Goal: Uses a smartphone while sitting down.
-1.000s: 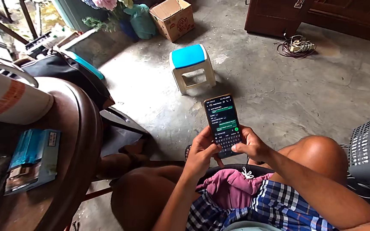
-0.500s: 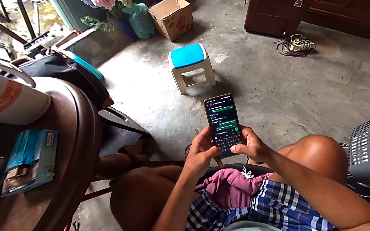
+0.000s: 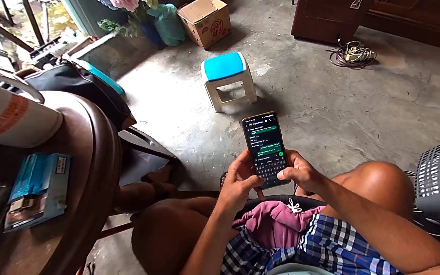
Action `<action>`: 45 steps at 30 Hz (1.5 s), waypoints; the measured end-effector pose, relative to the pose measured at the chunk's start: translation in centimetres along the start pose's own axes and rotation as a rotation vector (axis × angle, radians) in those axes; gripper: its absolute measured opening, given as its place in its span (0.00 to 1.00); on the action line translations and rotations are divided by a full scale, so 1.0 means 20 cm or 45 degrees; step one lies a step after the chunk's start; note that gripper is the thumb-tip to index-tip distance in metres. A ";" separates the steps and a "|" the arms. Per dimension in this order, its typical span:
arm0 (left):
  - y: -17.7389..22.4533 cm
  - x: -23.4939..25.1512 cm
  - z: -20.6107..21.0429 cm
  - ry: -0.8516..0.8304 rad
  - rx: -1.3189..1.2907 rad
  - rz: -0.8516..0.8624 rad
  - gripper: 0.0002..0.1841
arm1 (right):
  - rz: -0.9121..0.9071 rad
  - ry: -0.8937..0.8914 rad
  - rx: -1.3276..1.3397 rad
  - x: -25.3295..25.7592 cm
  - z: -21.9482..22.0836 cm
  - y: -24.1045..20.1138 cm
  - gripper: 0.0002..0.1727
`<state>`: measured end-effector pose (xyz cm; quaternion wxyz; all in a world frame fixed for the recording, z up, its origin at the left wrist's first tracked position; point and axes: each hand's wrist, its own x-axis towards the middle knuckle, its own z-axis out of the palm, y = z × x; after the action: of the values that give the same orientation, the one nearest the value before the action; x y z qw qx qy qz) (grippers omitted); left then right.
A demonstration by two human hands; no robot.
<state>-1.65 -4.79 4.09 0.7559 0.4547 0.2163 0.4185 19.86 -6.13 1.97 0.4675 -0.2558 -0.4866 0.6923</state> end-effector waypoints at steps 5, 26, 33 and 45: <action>0.00 0.00 -0.01 -0.024 -0.051 -0.005 0.31 | -0.007 -0.079 0.085 0.00 -0.01 0.01 0.24; 0.01 0.00 0.00 -0.019 -0.009 -0.023 0.23 | 0.031 -0.038 0.063 -0.01 0.01 -0.01 0.26; 0.01 0.00 0.02 0.078 0.006 -0.052 0.20 | 0.060 -0.014 0.043 -0.01 0.03 -0.02 0.30; 0.00 0.00 0.01 0.033 0.022 -0.026 0.27 | 0.007 -0.045 0.028 0.00 0.01 -0.01 0.25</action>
<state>-1.46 -4.92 4.26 0.7534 0.4535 0.2343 0.4146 19.73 -6.29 2.16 0.4597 -0.2398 -0.4863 0.7034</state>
